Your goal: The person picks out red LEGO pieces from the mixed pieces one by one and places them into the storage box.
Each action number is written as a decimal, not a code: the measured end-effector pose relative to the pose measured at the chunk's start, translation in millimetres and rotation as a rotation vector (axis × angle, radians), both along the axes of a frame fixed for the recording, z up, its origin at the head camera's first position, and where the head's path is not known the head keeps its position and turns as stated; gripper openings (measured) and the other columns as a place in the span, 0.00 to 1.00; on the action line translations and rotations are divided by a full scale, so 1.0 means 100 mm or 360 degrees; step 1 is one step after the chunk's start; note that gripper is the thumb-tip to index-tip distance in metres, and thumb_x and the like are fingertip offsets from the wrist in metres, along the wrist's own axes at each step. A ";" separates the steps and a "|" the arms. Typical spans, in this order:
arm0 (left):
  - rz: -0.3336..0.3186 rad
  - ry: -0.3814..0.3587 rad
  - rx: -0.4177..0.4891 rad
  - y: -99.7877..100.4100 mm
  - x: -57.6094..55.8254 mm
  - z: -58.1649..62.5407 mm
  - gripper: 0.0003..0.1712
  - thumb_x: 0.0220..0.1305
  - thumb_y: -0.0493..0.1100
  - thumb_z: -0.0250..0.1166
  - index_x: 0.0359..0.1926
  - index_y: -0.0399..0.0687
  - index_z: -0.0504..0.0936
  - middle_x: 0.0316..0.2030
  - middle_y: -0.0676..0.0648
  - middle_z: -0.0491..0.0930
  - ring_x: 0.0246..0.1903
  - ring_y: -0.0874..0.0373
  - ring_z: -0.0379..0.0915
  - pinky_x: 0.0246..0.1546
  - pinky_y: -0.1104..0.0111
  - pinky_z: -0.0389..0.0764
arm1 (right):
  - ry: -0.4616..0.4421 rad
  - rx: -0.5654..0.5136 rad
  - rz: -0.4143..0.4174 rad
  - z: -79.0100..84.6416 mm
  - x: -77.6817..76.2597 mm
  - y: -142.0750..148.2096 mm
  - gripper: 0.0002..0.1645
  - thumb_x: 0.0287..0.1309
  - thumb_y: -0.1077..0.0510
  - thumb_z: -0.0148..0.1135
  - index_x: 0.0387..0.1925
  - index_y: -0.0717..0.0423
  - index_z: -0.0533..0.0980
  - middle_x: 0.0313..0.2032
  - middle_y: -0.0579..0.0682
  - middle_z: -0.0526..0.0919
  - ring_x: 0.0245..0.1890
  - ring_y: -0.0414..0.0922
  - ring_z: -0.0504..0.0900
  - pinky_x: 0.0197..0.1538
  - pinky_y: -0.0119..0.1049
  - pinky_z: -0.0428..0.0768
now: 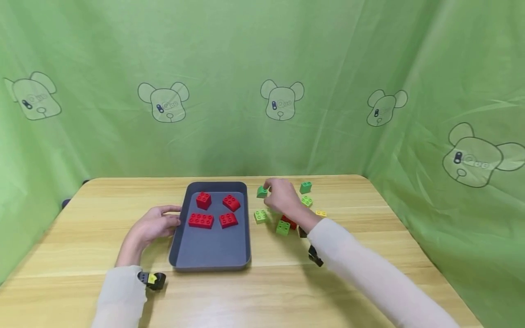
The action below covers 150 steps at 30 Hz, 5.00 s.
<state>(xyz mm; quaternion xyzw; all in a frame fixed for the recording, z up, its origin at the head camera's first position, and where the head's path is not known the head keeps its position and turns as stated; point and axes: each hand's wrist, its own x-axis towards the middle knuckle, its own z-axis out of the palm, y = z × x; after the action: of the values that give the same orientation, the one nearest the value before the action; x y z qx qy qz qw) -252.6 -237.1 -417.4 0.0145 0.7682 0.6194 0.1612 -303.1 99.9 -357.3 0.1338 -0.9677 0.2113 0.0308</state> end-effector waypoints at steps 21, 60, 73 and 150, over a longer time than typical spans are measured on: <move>-0.0005 0.0005 -0.0009 -0.01 -0.01 -0.01 0.30 0.66 0.31 0.52 0.68 0.27 0.56 0.60 0.25 0.67 0.57 0.37 0.70 0.54 0.58 0.78 | -0.0052 0.0080 0.0032 -0.36 0.24 0.56 0.27 0.40 0.76 0.55 0.46 0.61 0.80 0.43 0.60 0.83 0.45 0.56 0.80 0.44 0.45 0.82; -0.0001 0.0017 0.0001 0.00 -0.03 -0.02 0.30 0.66 0.30 0.51 0.68 0.26 0.56 0.59 0.25 0.68 0.57 0.37 0.70 0.55 0.58 0.78 | -0.0045 0.0099 0.0034 -0.53 0.25 0.58 0.32 0.38 0.78 0.56 0.50 0.61 0.78 0.48 0.59 0.82 0.45 0.52 0.79 0.45 0.43 0.82; 0.0019 -0.0008 0.0016 -0.02 -0.02 -0.03 0.30 0.66 0.30 0.51 0.68 0.27 0.56 0.60 0.25 0.67 0.57 0.37 0.69 0.55 0.57 0.78 | -0.0024 0.0072 -0.0002 -0.35 0.18 0.54 0.25 0.42 0.73 0.62 0.47 0.61 0.79 0.37 0.57 0.84 0.36 0.49 0.79 0.38 0.40 0.83; 0.0014 -0.0011 0.0000 0.00 -0.02 -0.02 0.29 0.66 0.31 0.51 0.67 0.28 0.58 0.59 0.25 0.68 0.57 0.37 0.69 0.54 0.58 0.79 | -0.0183 0.0240 0.0594 -0.48 0.79 -1.45 0.18 0.51 0.59 0.70 0.45 0.54 0.77 0.28 0.44 0.75 0.30 0.37 0.73 0.29 0.21 0.75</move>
<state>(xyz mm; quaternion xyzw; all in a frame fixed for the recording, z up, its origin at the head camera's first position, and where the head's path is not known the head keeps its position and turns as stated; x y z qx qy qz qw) -254.6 -236.8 -419.4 0.0091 0.7678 0.6200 0.1611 -223.9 -45.0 -404.9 0.3003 -0.9394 0.1476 -0.0742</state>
